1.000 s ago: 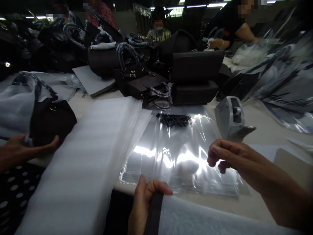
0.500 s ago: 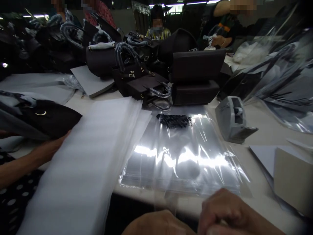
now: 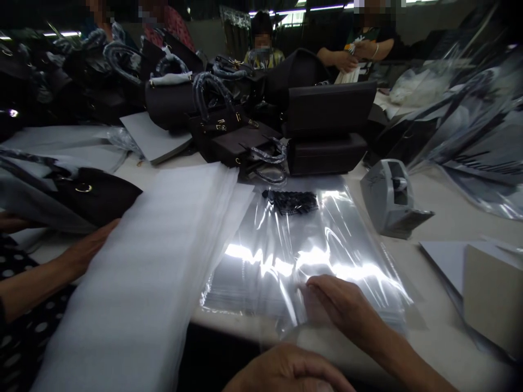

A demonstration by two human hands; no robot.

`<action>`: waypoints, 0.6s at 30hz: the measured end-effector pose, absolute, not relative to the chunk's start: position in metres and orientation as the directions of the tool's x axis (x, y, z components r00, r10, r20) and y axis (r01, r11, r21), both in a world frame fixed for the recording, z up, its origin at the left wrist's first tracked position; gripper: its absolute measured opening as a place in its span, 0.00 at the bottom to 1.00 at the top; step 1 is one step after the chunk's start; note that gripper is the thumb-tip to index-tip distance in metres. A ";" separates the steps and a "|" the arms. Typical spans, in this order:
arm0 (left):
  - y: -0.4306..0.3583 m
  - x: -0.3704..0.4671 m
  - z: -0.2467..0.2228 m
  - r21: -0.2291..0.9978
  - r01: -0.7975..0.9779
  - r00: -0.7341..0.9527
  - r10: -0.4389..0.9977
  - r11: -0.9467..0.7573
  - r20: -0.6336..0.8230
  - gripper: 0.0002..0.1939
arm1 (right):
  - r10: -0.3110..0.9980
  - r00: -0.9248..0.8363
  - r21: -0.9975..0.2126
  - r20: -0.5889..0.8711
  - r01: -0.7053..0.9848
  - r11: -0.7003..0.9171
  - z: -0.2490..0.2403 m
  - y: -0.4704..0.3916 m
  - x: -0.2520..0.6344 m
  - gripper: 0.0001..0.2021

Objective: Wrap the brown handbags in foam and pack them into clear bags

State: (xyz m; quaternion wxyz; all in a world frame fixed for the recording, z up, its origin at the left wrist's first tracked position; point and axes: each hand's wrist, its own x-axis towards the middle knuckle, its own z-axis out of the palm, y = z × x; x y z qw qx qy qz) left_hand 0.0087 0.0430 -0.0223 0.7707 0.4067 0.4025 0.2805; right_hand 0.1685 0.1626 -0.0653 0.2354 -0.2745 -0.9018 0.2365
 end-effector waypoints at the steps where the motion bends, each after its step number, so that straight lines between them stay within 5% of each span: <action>1: 0.042 0.008 -0.023 0.904 -0.049 0.460 0.813 0.424 -0.357 0.16 | 0.649 -0.694 -0.553 0.310 0.424 0.717 -0.063 0.161 0.169 0.08; 4: 0.043 -0.001 -0.030 0.936 0.334 0.262 0.965 -0.109 0.019 0.15 | 0.669 -0.681 -0.498 0.299 0.487 0.718 -0.062 0.155 0.173 0.07; 7: 0.051 -0.011 -0.037 0.595 0.666 0.251 0.887 -0.449 0.387 0.20 | 0.550 -0.810 -0.410 0.206 0.439 0.800 -0.070 0.148 0.176 0.17; 11: 0.062 -0.013 -0.041 0.419 0.835 0.309 0.934 -0.357 0.180 0.26 | 0.501 -0.833 -0.392 0.233 0.391 0.833 -0.081 0.139 0.175 0.10; 14: 0.066 -0.012 -0.043 0.405 0.889 0.248 0.968 -0.213 -0.035 0.21 | 0.528 -0.794 -0.453 0.302 0.367 0.812 -0.080 0.136 0.175 0.09; 18: 0.067 -0.012 -0.045 0.412 0.883 0.294 0.949 -0.223 -0.115 0.22 | 0.626 -0.739 -0.572 0.250 0.409 0.711 -0.072 0.136 0.176 0.07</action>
